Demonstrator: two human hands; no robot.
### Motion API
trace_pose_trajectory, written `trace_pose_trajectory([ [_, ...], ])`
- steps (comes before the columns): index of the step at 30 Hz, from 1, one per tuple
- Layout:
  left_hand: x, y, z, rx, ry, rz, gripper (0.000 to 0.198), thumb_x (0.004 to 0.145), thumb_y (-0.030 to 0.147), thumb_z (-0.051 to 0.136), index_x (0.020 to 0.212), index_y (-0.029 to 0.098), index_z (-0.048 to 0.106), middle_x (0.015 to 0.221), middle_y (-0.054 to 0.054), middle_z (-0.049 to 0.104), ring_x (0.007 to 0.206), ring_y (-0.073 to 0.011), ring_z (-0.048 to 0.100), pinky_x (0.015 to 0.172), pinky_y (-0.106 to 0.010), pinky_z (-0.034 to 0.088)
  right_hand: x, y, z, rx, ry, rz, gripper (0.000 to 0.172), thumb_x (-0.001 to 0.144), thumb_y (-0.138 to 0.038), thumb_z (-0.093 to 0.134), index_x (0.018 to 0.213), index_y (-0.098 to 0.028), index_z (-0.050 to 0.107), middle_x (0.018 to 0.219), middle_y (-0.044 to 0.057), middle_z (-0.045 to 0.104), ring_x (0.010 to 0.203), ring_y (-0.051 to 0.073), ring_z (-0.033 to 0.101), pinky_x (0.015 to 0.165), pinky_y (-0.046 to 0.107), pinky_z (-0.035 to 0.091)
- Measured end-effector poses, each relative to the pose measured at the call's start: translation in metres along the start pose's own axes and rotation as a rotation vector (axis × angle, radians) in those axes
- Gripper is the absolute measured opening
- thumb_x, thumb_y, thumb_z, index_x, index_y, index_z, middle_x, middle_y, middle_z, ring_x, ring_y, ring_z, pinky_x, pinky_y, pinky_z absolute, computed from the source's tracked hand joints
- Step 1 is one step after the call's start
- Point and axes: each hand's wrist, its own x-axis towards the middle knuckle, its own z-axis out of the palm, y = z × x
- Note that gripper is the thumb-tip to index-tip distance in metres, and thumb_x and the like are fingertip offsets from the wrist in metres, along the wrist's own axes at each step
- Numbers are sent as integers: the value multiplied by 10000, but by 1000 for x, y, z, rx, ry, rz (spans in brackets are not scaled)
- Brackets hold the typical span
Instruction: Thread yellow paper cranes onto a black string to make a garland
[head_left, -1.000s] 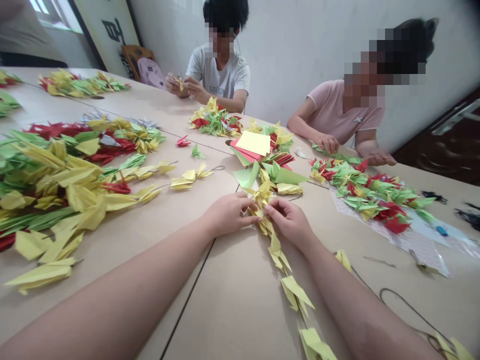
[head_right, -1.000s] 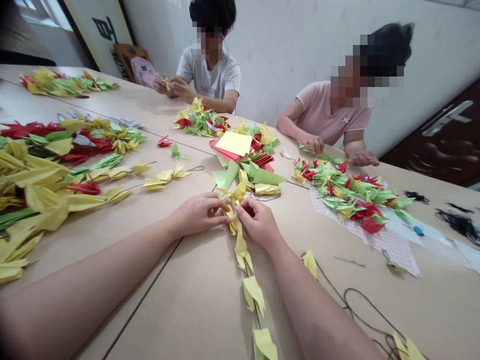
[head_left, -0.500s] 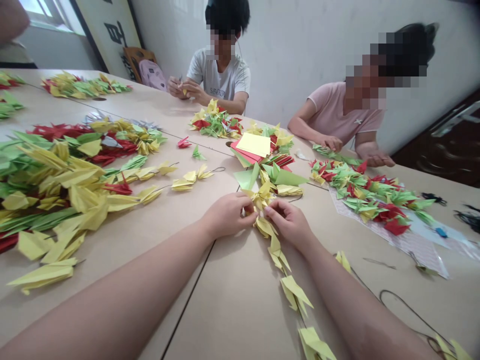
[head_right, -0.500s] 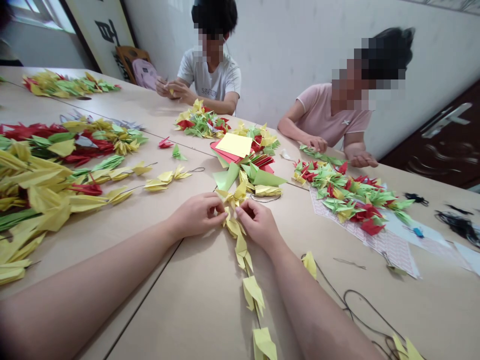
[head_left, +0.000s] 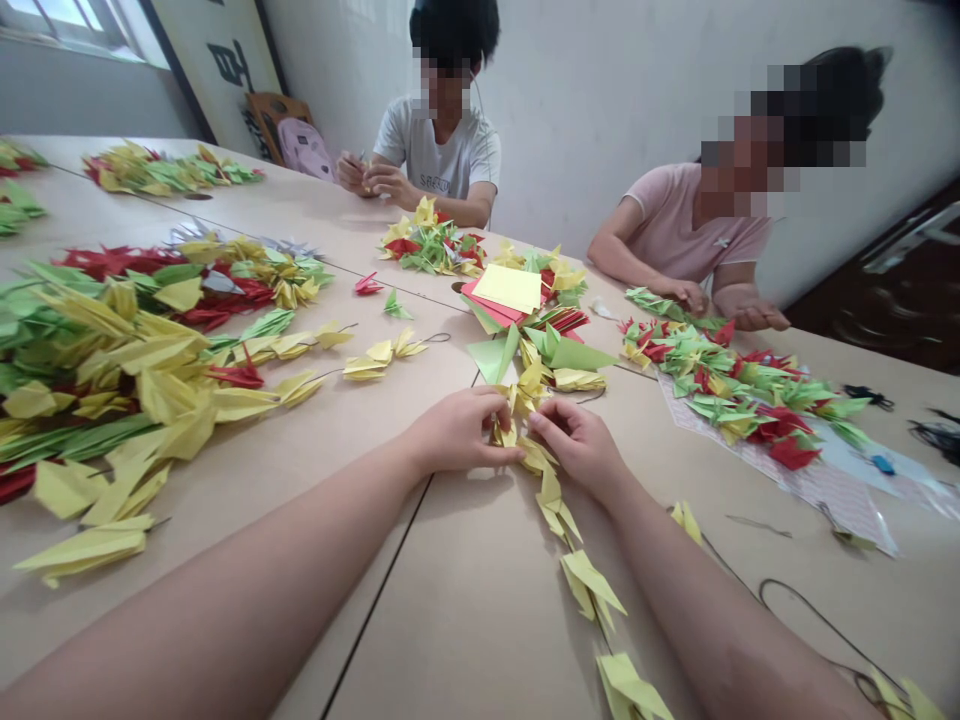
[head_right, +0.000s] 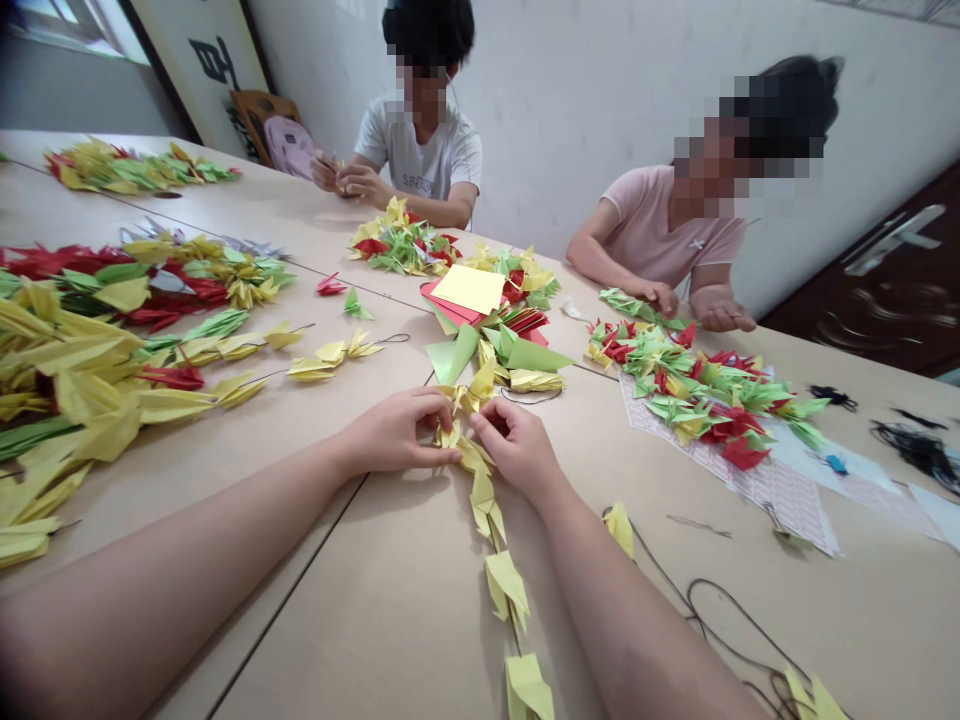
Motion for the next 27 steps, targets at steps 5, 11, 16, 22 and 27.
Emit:
trace_pose_trajectory([
  [5,1,0,-1,-46,0,-47,253,653,396,628,748,178,545,702,8,536,632,-113,468,561,-222,366,0,1,2,46,56,5,197,781,-385,498,715,-200,481,598,-23,492,550,117,452,527,235,369],
  [11,3,-1,0,-70,4,-76,297,656,456,624,734,177,558,674,14,536,600,-105,478,541,-215,355,1,1,4,81,58,9,178,753,-338,538,847,-204,468,697,-12,509,593,115,479,550,237,399],
  [16,2,1,-3,-66,-5,-78,288,675,457,608,695,172,571,635,18,529,583,-99,462,526,-205,333,0,0,4,41,72,21,200,736,-330,557,861,-205,466,710,-9,501,591,118,477,544,245,401],
  [22,2,2,-3,-79,52,-73,297,718,425,567,598,155,550,551,32,498,521,-75,416,499,-191,299,0,-2,1,-116,135,-44,176,721,-335,571,784,-203,473,738,-3,475,584,113,444,548,251,396],
  [27,2,0,-1,-66,91,-64,338,725,426,554,545,142,518,511,40,477,497,-62,390,483,-184,279,1,-2,0,-261,149,-99,163,711,-334,581,719,-197,494,763,16,490,675,144,472,603,267,405],
])
